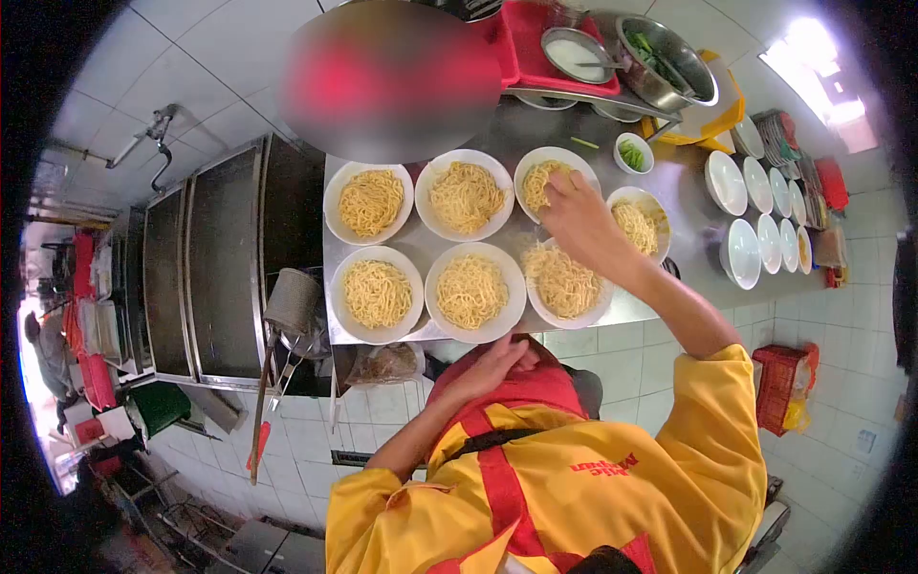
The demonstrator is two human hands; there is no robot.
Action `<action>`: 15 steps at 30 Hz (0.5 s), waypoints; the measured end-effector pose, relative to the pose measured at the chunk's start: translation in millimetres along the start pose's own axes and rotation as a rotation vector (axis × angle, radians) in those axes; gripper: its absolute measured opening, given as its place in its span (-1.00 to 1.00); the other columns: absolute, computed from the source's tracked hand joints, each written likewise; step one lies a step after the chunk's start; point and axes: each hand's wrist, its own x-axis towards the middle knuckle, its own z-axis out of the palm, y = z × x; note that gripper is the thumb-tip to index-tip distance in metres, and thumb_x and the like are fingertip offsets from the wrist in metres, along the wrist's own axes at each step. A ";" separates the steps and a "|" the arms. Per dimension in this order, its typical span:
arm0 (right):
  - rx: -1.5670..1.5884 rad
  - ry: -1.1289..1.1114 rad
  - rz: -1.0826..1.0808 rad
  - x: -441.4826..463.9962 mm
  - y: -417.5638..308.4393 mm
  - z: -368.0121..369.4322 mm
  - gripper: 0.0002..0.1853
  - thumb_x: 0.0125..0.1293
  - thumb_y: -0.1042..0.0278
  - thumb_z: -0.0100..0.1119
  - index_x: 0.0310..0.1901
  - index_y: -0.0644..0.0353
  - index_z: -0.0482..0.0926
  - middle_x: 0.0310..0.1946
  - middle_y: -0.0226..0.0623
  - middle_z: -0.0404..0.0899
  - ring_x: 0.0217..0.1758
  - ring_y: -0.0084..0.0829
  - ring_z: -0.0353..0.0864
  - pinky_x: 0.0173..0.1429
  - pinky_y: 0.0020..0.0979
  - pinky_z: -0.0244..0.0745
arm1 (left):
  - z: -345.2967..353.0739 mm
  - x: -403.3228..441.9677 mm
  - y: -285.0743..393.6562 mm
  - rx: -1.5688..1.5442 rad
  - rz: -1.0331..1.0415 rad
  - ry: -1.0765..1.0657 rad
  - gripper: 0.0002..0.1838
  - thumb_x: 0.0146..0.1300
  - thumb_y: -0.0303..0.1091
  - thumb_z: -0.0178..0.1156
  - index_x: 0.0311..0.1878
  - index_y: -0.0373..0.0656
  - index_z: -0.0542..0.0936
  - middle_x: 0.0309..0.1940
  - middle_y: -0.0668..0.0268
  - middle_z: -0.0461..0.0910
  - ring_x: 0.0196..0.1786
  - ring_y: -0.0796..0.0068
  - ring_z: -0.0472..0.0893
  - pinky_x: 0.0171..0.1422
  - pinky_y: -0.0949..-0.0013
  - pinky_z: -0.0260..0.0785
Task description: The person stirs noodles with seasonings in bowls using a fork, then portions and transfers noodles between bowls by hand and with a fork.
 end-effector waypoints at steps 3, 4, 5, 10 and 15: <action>0.042 -0.136 -0.023 9.7 -1.1 16.0 -0.89 -0.08 0.35 0.16 -0.50 0.11 0.65 -0.44 -0.33 0.56 -0.06 -0.31 0.39 0.07 -0.21 0.23 | 30.9 65.1 -35.1 -0.312 0.032 0.114 -0.53 0.45 -0.20 -0.16 0.26 -0.28 0.04 -0.06 0.08 0.46 -0.14 0.28 0.60 0.03 0.33 0.47; 0.139 -0.138 -0.042 10.7 -0.5 27.4 -0.90 -0.09 0.35 0.19 -0.53 0.14 0.65 -0.48 -0.31 0.56 -0.06 -0.28 0.41 0.07 -0.17 0.23 | 39.5 77.4 -35.4 -0.388 0.081 0.174 -0.57 0.45 -0.26 -0.17 0.24 -0.27 0.04 -0.08 0.06 0.46 -0.20 0.27 0.61 -0.06 0.32 0.51; 0.145 -0.142 -0.052 10.0 4.7 42.5 -0.90 -0.09 0.35 0.19 -0.53 0.14 0.65 -0.48 -0.31 0.56 -0.06 -0.28 0.41 0.07 -0.17 0.23 | 45.8 85.0 -32.1 -0.463 0.131 0.237 -0.61 0.44 -0.32 -0.18 0.22 -0.27 0.04 -0.10 0.03 0.45 -0.25 0.26 0.63 -0.16 0.31 0.56; 0.614 -0.354 -0.157 11.5 29.0 71.0 -0.95 -0.06 0.39 0.19 -0.51 0.08 0.63 -0.44 -0.36 0.52 -0.06 -0.24 0.39 0.08 -0.24 0.24 | 55.5 96.1 -16.2 -0.534 0.076 0.288 -0.61 0.41 -0.42 -0.21 0.24 -0.27 0.03 -0.07 0.02 0.44 -0.28 0.27 0.63 -0.17 0.30 0.58; 0.874 -0.218 -0.035 -1.1 55.3 71.4 -0.95 0.03 0.41 0.22 -0.45 0.13 0.63 -0.40 -0.32 0.53 -0.04 -0.23 0.38 0.09 -0.23 0.25 | 50.5 95.3 -5.0 -0.340 0.095 0.284 -0.59 0.41 -0.40 -0.19 0.26 -0.24 0.03 -0.10 0.06 0.47 -0.28 0.33 0.63 -0.20 0.34 0.58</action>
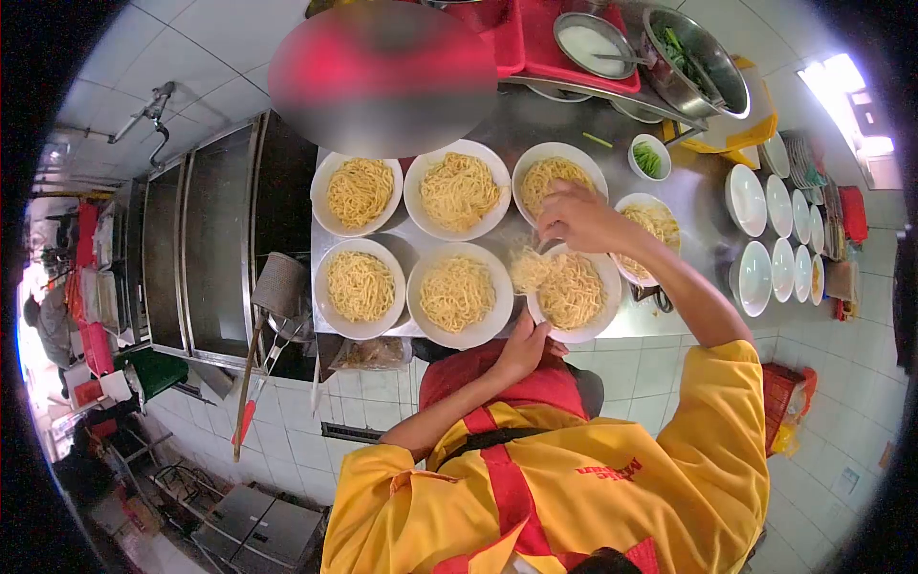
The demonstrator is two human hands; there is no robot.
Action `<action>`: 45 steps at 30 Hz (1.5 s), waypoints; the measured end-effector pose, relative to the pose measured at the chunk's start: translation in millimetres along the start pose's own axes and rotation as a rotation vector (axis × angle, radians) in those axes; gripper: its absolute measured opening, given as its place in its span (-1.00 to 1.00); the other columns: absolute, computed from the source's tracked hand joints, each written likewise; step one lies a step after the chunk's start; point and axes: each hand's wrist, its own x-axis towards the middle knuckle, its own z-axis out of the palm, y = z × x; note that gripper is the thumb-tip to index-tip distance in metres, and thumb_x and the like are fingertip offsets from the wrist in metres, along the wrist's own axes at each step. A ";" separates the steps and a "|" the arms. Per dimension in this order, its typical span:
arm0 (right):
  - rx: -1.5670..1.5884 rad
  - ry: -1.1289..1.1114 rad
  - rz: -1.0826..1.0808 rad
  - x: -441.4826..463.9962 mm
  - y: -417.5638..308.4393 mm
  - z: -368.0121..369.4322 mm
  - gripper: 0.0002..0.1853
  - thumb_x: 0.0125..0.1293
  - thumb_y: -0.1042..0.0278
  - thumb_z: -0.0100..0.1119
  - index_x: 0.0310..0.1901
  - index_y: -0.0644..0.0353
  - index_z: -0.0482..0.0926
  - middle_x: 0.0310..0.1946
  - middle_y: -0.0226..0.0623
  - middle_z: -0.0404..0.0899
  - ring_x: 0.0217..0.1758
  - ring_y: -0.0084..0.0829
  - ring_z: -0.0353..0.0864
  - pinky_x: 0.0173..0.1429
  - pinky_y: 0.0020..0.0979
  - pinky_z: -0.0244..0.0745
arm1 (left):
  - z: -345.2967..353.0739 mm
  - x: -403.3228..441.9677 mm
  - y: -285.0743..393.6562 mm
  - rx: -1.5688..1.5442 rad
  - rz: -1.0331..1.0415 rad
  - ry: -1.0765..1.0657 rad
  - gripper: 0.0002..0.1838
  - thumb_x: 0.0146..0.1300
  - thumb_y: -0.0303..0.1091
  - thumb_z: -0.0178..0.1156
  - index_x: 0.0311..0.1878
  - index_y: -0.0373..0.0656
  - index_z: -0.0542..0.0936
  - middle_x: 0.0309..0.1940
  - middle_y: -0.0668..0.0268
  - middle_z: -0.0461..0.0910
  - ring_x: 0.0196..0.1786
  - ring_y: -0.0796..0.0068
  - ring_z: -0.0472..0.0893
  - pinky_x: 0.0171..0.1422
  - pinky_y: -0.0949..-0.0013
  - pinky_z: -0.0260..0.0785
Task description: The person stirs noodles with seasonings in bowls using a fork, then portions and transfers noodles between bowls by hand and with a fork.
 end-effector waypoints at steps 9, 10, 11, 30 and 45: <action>0.007 0.202 0.011 -69.0 -0.2 -4.8 -0.92 0.03 0.45 0.21 -0.39 0.09 0.64 -0.41 -0.35 0.48 -0.09 -0.26 0.35 0.08 -0.27 0.25 | -52.6 -48.4 -1.9 -0.499 -0.128 -0.178 -0.56 0.40 -0.31 -0.06 0.25 -0.23 0.10 -0.05 -0.01 0.50 -0.12 0.26 0.62 0.05 0.29 0.48; -0.001 0.214 0.053 -80.8 -2.1 -1.6 -0.90 0.02 0.44 0.21 -0.38 0.08 0.64 -0.42 -0.37 0.47 -0.09 -0.26 0.35 0.08 -0.27 0.26 | -54.5 -50.1 -1.2 -0.499 -0.131 -0.178 -0.56 0.40 -0.31 -0.06 0.25 -0.23 0.10 -0.05 -0.01 0.50 -0.12 0.26 0.62 0.05 0.29 0.48; 0.000 0.211 0.055 -95.5 -6.1 2.3 -0.90 0.02 0.44 0.21 -0.38 0.08 0.64 -0.42 -0.37 0.47 -0.09 -0.26 0.35 0.08 -0.27 0.26 | -55.1 -51.6 -0.5 -0.463 -0.124 -0.199 -0.54 0.40 -0.29 -0.07 0.27 -0.22 0.08 -0.07 0.00 0.50 -0.09 0.25 0.60 0.08 0.29 0.46; 0.017 0.873 0.449 -139.3 -46.0 83.3 -0.92 0.01 0.50 0.26 -0.42 0.09 0.66 -0.44 -0.41 0.53 -0.23 -0.29 0.37 -0.05 -0.31 0.20 | -24.4 -28.8 3.4 -0.049 -0.008 -0.072 -0.59 0.38 -0.40 -0.21 0.24 -0.26 0.06 -0.02 0.01 0.42 -0.13 0.26 0.62 0.00 0.29 0.52; -0.917 1.096 0.713 -159.5 -130.2 78.6 -0.75 -0.02 0.56 0.14 -0.30 -0.06 0.62 -0.35 -0.47 0.39 -0.13 -0.33 0.36 0.06 -0.16 0.11 | -110.2 -98.3 23.0 0.506 -0.164 -0.642 -0.51 0.33 -0.42 -0.16 0.34 -0.21 0.22 0.05 0.18 0.48 0.08 0.43 0.48 0.25 0.40 0.29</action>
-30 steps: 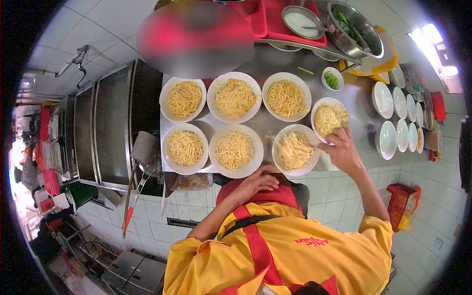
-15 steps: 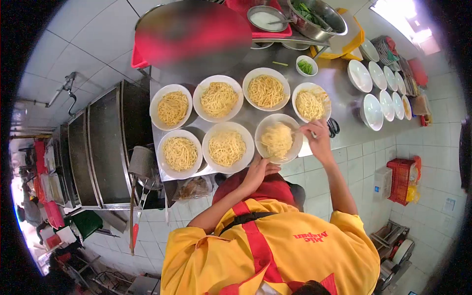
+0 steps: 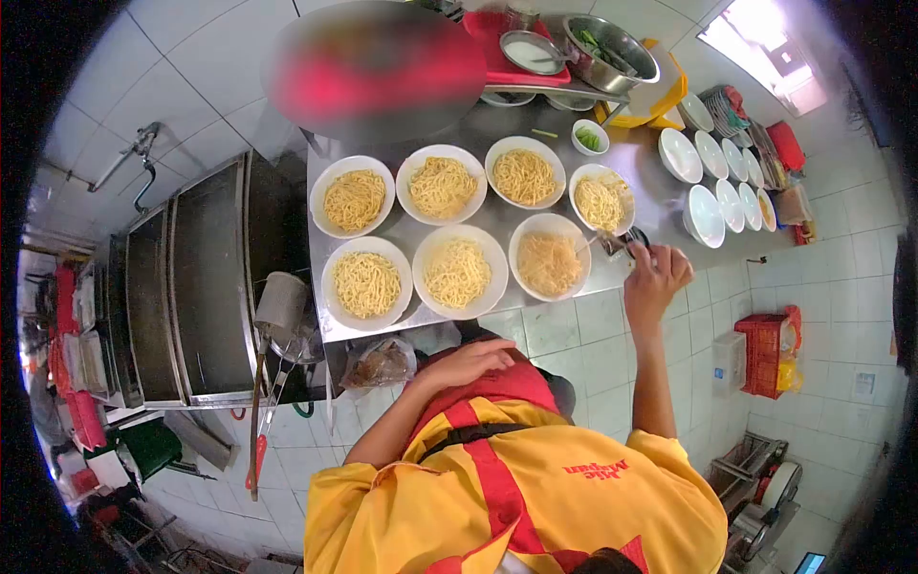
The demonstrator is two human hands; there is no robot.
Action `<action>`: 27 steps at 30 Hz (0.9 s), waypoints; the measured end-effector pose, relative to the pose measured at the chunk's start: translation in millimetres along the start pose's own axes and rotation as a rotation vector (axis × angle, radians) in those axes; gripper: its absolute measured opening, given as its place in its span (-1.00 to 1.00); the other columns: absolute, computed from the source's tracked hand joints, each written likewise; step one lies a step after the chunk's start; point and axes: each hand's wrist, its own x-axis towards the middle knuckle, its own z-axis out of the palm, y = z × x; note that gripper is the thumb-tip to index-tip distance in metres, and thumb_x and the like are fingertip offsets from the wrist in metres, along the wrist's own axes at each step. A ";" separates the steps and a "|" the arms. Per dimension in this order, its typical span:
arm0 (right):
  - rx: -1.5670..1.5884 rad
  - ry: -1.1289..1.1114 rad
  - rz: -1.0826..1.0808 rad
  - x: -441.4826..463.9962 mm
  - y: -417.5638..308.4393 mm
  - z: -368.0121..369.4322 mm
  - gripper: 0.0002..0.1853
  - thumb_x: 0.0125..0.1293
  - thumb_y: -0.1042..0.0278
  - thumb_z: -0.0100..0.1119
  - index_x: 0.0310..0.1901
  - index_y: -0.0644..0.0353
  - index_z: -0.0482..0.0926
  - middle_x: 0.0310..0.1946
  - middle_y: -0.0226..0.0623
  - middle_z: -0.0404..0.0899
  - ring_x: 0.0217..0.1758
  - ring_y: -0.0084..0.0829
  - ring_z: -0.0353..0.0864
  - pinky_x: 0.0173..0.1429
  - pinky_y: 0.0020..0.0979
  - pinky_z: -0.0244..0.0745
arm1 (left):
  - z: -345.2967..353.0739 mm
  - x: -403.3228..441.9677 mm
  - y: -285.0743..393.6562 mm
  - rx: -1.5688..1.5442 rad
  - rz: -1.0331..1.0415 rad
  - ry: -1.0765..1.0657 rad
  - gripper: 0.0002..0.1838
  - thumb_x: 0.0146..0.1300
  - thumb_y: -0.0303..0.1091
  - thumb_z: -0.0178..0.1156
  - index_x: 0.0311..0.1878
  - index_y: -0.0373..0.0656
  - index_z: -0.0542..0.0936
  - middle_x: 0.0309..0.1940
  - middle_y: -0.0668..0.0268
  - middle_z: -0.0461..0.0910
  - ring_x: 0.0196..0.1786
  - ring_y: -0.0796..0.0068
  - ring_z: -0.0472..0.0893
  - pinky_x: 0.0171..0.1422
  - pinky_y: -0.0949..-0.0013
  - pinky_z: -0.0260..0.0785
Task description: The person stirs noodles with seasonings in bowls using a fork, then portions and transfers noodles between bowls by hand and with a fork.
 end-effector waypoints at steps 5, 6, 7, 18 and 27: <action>0.618 -0.152 0.277 -62.2 -21.0 75.8 -0.80 0.04 0.59 0.12 -0.36 0.03 0.62 -0.42 -0.47 0.49 -0.19 -0.38 0.38 0.01 -0.30 0.18 | -12.2 -48.2 -34.8 -0.004 0.062 0.013 -0.52 0.35 -0.39 -0.14 0.35 -0.16 0.23 0.06 0.17 0.48 0.10 0.41 0.48 0.26 0.42 0.27; 0.519 -0.257 0.217 -56.8 -22.2 75.8 -0.83 0.08 0.59 0.11 -0.37 0.07 0.63 -0.44 -0.47 0.53 -0.22 -0.41 0.38 -0.02 -0.36 0.21 | -15.0 -55.7 -37.2 -0.002 0.020 0.050 -0.52 0.35 -0.39 -0.13 0.34 -0.17 0.23 0.06 0.18 0.48 0.10 0.42 0.48 0.26 0.43 0.27; 0.519 -0.250 0.209 -51.2 -17.2 73.2 -0.83 0.08 0.59 0.11 -0.37 0.07 0.63 -0.44 -0.47 0.53 -0.22 -0.41 0.38 -0.02 -0.36 0.21 | -17.7 -64.1 -39.9 -0.002 -0.028 0.089 -0.52 0.36 -0.38 -0.13 0.34 -0.17 0.23 0.05 0.18 0.49 0.11 0.42 0.47 0.26 0.43 0.27; 0.453 -0.177 0.206 -47.7 12.7 23.3 -0.87 0.07 0.55 0.18 -0.37 0.07 0.65 -0.44 -0.43 0.54 -0.26 -0.38 0.41 -0.11 -0.34 0.25 | -20.2 -145.9 -117.4 0.264 -0.103 0.426 -0.54 0.30 -0.28 0.00 0.27 -0.15 0.34 0.00 0.23 0.53 0.06 0.43 0.49 0.20 0.42 0.28; 0.401 -0.216 0.296 -73.9 -37.5 74.0 -0.79 0.00 0.54 0.12 -0.35 0.04 0.67 -0.44 -0.34 0.52 -0.23 -0.30 0.40 -0.09 -0.24 0.24 | -28.1 -175.9 -270.8 -0.141 -0.196 0.842 -0.64 0.30 -0.22 0.03 0.03 -0.28 0.48 -0.27 0.25 0.60 -0.33 0.52 0.60 -0.30 0.49 0.40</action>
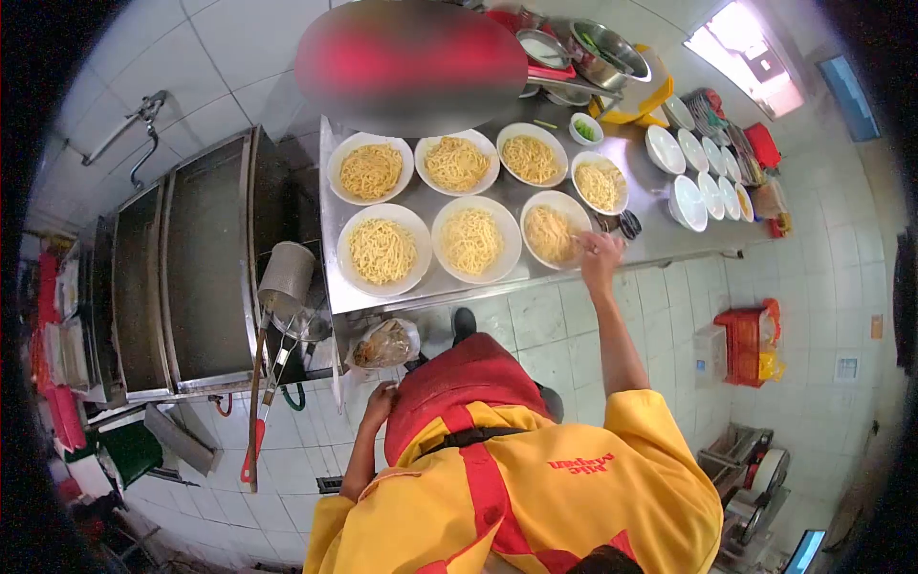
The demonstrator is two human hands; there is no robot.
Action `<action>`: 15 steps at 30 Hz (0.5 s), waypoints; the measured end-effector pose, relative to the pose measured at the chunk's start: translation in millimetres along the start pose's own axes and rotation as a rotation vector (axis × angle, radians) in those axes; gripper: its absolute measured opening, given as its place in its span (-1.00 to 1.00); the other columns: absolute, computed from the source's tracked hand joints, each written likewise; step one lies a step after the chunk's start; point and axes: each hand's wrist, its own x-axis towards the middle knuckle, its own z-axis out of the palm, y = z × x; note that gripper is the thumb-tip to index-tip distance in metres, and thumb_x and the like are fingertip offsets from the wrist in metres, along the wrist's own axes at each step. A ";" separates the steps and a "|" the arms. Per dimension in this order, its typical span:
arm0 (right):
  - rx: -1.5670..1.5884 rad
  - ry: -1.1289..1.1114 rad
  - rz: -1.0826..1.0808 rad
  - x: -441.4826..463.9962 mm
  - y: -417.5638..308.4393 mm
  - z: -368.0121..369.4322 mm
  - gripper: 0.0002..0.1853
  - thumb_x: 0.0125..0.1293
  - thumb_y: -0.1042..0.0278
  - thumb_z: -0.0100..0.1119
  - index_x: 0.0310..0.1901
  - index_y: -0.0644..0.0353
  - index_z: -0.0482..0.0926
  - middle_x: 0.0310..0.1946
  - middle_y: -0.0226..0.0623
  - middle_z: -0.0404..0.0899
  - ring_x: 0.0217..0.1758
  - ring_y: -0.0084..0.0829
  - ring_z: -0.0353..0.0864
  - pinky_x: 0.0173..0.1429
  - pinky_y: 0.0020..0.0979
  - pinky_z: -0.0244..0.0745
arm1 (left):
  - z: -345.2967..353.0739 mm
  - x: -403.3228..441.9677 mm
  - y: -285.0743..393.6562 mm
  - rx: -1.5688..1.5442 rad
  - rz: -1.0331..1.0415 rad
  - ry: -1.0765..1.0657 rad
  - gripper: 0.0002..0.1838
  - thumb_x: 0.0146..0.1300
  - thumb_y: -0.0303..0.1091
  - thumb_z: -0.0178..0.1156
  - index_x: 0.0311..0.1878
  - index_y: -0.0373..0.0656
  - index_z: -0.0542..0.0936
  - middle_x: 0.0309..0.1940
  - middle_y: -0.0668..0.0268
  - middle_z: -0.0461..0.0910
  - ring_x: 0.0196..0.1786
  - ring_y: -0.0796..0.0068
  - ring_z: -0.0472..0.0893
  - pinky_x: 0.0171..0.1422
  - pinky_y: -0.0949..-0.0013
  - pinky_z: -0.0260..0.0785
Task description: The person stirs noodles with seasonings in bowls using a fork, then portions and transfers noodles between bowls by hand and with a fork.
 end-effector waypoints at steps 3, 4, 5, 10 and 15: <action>0.262 0.014 0.108 23.0 25.4 -10.2 -0.82 0.02 0.50 0.17 -0.34 0.04 0.69 -0.51 -0.38 0.54 -0.29 -0.32 0.40 -0.14 -0.37 0.22 | -21.3 9.3 -102.6 -0.090 -0.125 0.214 -0.65 0.32 -0.24 -0.03 0.05 -0.28 0.45 -0.36 0.17 0.60 -0.45 0.43 0.57 -0.42 0.41 0.37; 0.272 0.009 0.111 25.4 13.5 -22.8 -0.82 0.02 0.50 0.17 -0.34 0.04 0.69 -0.51 -0.38 0.54 -0.29 -0.32 0.40 -0.14 -0.37 0.22 | -25.5 -4.9 -112.3 -0.154 -0.191 0.228 -0.65 0.31 -0.23 -0.03 0.05 -0.26 0.44 -0.36 0.14 0.60 -0.45 0.41 0.58 -0.43 0.40 0.38; 0.279 0.058 0.104 34.7 -10.1 -49.2 -0.84 0.04 0.50 0.17 -0.33 0.05 0.68 -0.49 -0.40 0.54 -0.29 -0.32 0.41 -0.14 -0.37 0.22 | -28.5 -15.5 -118.8 -0.219 -0.253 0.240 -0.64 0.31 -0.21 -0.04 0.05 -0.24 0.43 -0.36 0.12 0.61 -0.44 0.39 0.59 -0.44 0.39 0.40; 0.443 0.077 0.136 30.8 -1.1 -55.3 -0.81 0.04 0.55 0.16 -0.34 0.03 0.67 -0.49 -0.45 0.52 -0.25 -0.32 0.41 -0.11 -0.32 0.19 | -37.6 -26.7 -156.5 -0.159 -0.396 0.283 -0.66 0.30 -0.13 -0.08 0.01 -0.14 0.43 -0.38 0.10 0.61 -0.54 0.35 0.56 -0.54 0.27 0.39; -0.433 0.135 -0.167 40.8 -20.6 -86.4 -0.75 -0.06 0.53 0.10 -0.38 -0.07 0.66 -0.40 -0.50 0.48 -0.14 -0.37 0.38 -0.06 -0.24 0.14 | -17.4 -6.3 -148.4 -0.131 -0.349 0.283 -0.63 0.30 -0.06 -0.08 0.00 -0.09 0.44 -0.39 0.17 0.60 -0.53 0.37 0.55 -0.51 0.33 0.37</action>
